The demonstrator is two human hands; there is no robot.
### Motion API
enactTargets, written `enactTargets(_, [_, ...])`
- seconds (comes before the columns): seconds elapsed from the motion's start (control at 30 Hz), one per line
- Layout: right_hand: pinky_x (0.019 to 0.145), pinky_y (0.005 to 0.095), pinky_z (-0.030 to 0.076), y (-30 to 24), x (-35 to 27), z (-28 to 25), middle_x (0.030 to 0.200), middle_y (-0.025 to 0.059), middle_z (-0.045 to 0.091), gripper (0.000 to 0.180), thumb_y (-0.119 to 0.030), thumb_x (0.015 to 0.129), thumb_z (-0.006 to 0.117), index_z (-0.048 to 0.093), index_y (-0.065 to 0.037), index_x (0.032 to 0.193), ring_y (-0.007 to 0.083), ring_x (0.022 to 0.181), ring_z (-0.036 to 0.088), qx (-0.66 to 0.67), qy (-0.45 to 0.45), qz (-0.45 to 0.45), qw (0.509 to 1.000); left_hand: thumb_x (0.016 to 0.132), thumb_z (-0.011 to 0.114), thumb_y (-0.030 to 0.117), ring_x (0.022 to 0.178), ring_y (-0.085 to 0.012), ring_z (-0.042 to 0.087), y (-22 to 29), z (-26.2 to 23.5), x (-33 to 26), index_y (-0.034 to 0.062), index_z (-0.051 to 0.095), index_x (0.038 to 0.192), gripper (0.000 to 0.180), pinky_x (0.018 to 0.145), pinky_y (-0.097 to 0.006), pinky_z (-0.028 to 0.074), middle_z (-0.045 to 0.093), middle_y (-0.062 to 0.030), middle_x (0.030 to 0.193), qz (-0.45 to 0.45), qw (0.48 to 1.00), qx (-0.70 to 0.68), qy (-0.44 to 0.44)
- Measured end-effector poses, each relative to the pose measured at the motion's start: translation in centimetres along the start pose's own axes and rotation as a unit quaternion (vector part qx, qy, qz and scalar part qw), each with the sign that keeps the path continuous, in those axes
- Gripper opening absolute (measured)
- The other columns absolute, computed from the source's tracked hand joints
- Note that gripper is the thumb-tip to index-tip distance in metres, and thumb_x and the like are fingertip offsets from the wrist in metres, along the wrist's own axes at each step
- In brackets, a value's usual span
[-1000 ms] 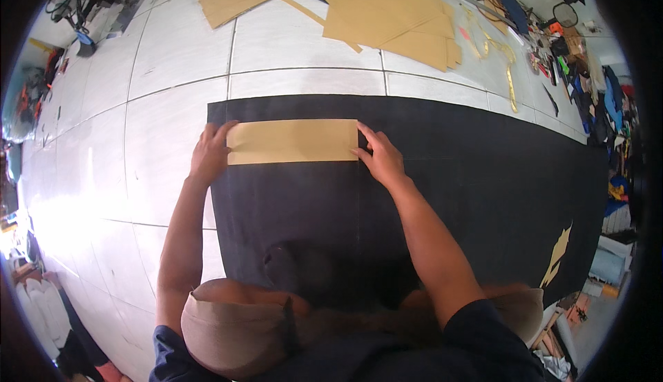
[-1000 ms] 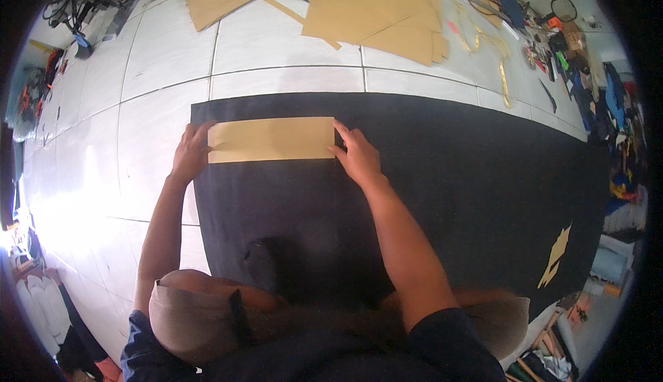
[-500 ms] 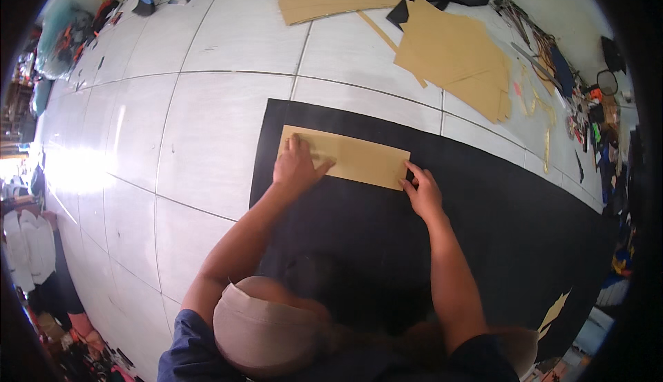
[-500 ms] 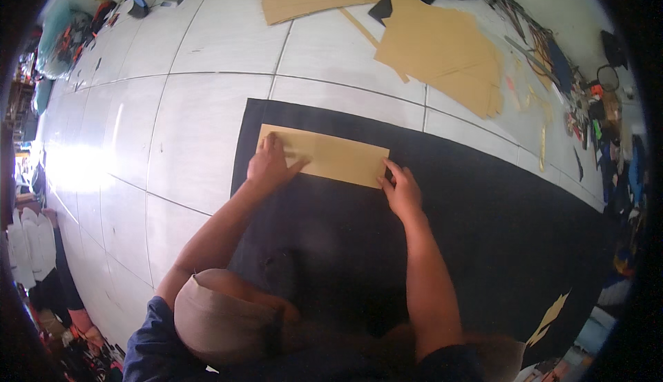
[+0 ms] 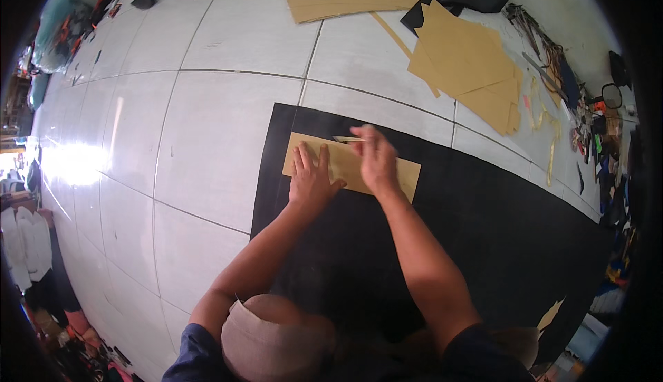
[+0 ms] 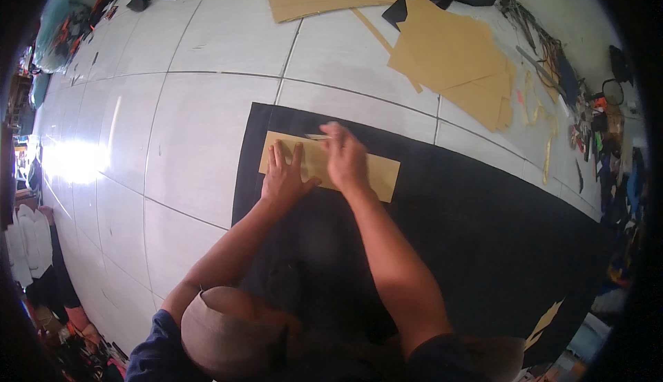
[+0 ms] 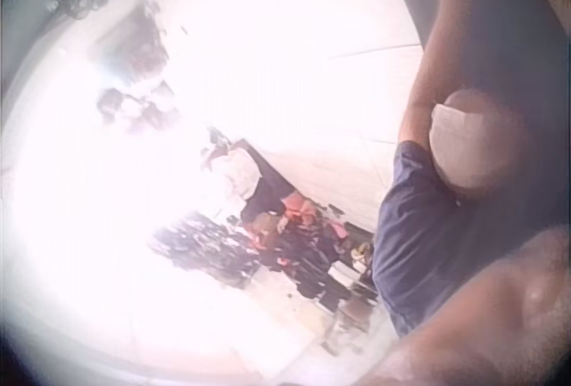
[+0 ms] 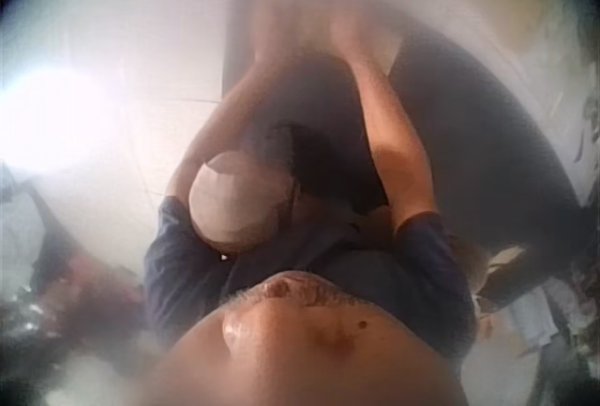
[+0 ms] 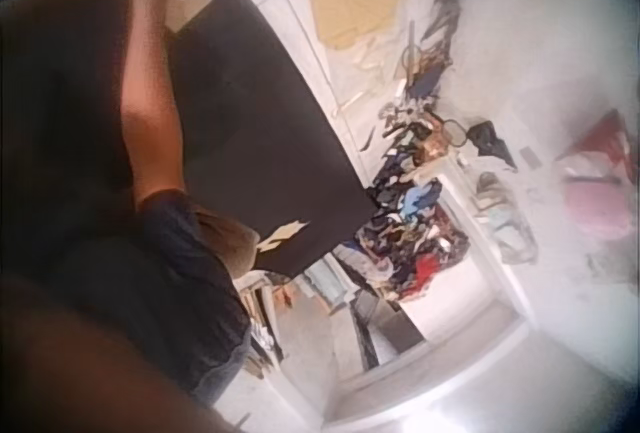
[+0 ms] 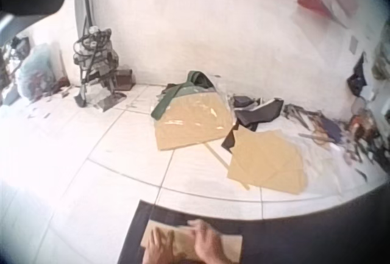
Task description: The person sits on a large black fabric laid out on the floor and uses a small piece of cardboard as a template. They place the cardboard on the fabric and use a pencil to trace its outline, repeating this process to create multiple marked shapes on the fabric.
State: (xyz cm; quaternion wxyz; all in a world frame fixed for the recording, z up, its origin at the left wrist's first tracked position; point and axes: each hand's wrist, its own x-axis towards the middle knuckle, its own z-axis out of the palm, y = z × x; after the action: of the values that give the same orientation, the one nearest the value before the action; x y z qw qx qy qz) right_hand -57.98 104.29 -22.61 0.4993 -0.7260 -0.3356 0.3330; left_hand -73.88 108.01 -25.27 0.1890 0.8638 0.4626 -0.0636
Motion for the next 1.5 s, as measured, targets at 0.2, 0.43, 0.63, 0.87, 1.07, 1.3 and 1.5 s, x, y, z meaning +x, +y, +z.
enactTargets(0.2, [0.079,0.0323,0.056,-0.4,2.0,6.9,0.102,0.0123,0.075,0.023,-0.017,0.101,0.065,0.069,-0.001,0.116,0.0180,0.088,0.071,0.026,-0.100,-0.021,0.994,0.092,0.067,0.056,0.149,-0.0539,0.025,-0.9,1.9,0.8,0.0029,0.025,0.161,0.097,0.120,-0.056,0.032,0.022,-0.0388,0.158,0.039,0.998,0.054,0.017])
enactTargets(0.43, [0.085,0.0408,0.057,-0.5,2.7,8.0,0.107,0.0167,0.073,0.019,-0.015,0.101,0.060,0.069,-0.001,0.111,0.0354,0.095,0.071,-0.042,-0.116,-0.069,0.990,0.096,0.062,0.050,0.150,-0.0526,0.026,-0.3,1.6,0.5,-0.0016,0.018,0.161,0.094,0.121,-0.056,0.031,0.024,-0.0368,0.160,0.011,0.998,0.056,-0.019])
enactTargets(0.63, [0.086,0.0424,0.056,-0.1,2.9,8.5,0.106,0.0173,0.074,0.020,-0.014,0.100,0.058,0.070,-0.001,0.109,0.0365,0.097,0.071,-0.028,-0.107,-0.129,0.985,0.096,0.062,0.049,0.150,-0.0519,0.026,-0.1,0.9,0.4,-0.0015,0.019,0.161,0.093,0.120,-0.056,0.032,0.024,-0.0362,0.160,0.008,0.999,0.038,-0.032])
enactTargets(0.87, [0.087,0.0450,0.055,0.2,3.3,8.4,0.107,0.0179,0.073,0.022,-0.017,0.101,0.055,0.068,-0.002,0.112,0.0377,0.101,0.069,-0.092,-0.131,-0.161,0.974,0.095,0.065,0.047,0.150,-0.0519,0.027,-0.1,1.2,0.3,-0.0017,0.020,0.160,0.093,0.120,-0.056,0.033,0.024,-0.0358,0.161,0.012,0.998,0.059,-0.028])
enactTargets(1.07, [0.087,0.0468,0.054,0.8,2.3,4.8,0.106,0.0169,0.071,0.019,-0.017,0.101,0.054,0.065,-0.003,0.109,0.0389,0.100,0.067,-0.161,-0.135,-0.171,0.963,0.091,0.070,0.052,0.147,-0.0537,0.029,0.5,-0.6,0.0,0.0017,0.027,0.159,0.095,0.118,-0.056,0.036,0.025,-0.0386,0.158,0.005,0.999,0.026,-0.027])
enactTargets(1.3, [0.083,0.0457,0.056,1.8,1.5,0.0,0.104,0.0148,0.071,0.016,-0.016,0.100,0.058,0.065,-0.004,0.108,0.0376,0.097,0.068,-0.224,-0.097,-0.185,0.952,0.086,0.077,0.053,0.148,-0.0543,0.027,0.9,-1.1,0.1,0.0040,0.035,0.156,0.095,0.117,-0.055,0.038,0.024,-0.0400,0.157,-0.006,0.999,0.008,-0.034])
enactTargets(1.5, [0.084,0.0456,0.056,1.4,1.3,2.2,0.103,0.0146,0.072,0.017,-0.017,0.101,0.058,0.065,-0.004,0.109,0.0381,0.096,0.068,-0.196,-0.096,-0.140,0.966,0.087,0.077,0.049,0.152,-0.0445,0.025,0.9,-1.3,0.5,0.0018,0.031,0.156,0.096,0.116,-0.059,0.037,0.023,-0.0267,0.163,0.020,0.999,0.004,-0.047])
